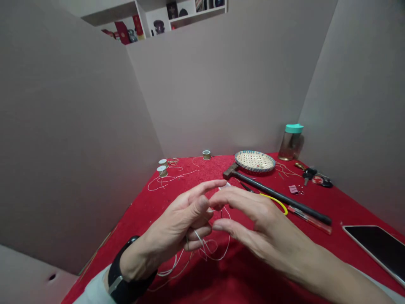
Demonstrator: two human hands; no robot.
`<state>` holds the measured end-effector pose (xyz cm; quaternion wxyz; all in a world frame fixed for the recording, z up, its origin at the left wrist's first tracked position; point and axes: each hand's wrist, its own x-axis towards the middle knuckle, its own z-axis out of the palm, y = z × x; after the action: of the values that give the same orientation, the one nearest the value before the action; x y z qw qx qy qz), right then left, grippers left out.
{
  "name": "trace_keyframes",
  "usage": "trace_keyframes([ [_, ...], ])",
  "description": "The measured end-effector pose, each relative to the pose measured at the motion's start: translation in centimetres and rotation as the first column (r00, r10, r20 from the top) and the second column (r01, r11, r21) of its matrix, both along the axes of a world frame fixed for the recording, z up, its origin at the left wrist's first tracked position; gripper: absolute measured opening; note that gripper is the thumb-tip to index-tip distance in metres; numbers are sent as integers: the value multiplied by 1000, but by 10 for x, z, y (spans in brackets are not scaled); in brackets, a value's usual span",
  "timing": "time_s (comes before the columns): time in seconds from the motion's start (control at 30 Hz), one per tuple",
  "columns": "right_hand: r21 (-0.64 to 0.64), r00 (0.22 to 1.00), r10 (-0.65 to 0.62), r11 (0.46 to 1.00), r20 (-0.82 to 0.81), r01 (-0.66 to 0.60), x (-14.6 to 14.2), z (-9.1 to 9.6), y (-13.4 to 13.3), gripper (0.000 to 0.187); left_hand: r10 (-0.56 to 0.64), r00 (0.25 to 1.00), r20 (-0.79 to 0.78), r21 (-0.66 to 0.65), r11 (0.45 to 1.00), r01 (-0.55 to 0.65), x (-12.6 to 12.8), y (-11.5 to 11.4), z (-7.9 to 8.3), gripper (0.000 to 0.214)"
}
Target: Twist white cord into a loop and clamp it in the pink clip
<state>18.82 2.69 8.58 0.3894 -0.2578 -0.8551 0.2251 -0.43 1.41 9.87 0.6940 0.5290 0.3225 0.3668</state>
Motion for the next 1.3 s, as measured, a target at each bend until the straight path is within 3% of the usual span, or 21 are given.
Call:
trace_keyframes([
  [0.17, -123, 996, -36, 991, 83, 47, 3, -3, -17, 37, 22, 998, 56, -29, 999, -20, 2, -11, 5, 39],
  [0.33, -345, 999, 43, 937, -32, -51, 1, -5, -27, 29, 58, 996, 72, -64, 997, -53, 7, -20, 11, 40],
  [0.67, -363, 984, 22, 928, -174, -85, -2, -6, -38, 33, 106, 994, 33, 17, 994, -107, 11, -26, 7, 41],
  [0.77, -321, 982, -19, 946, -186, -42, -3, -7, -39, 30, 141, 990, 8, 44, 989, -141, 13, -28, 7, 40],
  [0.9, -95, 979, -100, 992, -180, 84, -4, -8, -42, 20, 186, 982, 28, 17, 982, -187, 14, -29, 5, 37],
  [1.0, 62, 977, -155, 984, -145, 165, -3, -8, -43, 13, 213, 977, 28, -8, 977, -213, 14, -28, 3, 34],
  [1.07, 121, 982, -140, 980, -124, 155, -3, -9, -42, 14, 216, 976, 37, -22, 976, -216, 13, -28, 2, 33],
  [1.2, 144, 989, -89, 984, -116, 106, -2, -12, -39, 17, 213, 976, 46, -36, 977, -212, 14, -27, 1, 29],
  [1.3, 58, 984, -112, 991, -139, 121, -1, -13, -39, 15, 198, 980, 28, -19, 980, -198, 13, -27, 0, 24],
])
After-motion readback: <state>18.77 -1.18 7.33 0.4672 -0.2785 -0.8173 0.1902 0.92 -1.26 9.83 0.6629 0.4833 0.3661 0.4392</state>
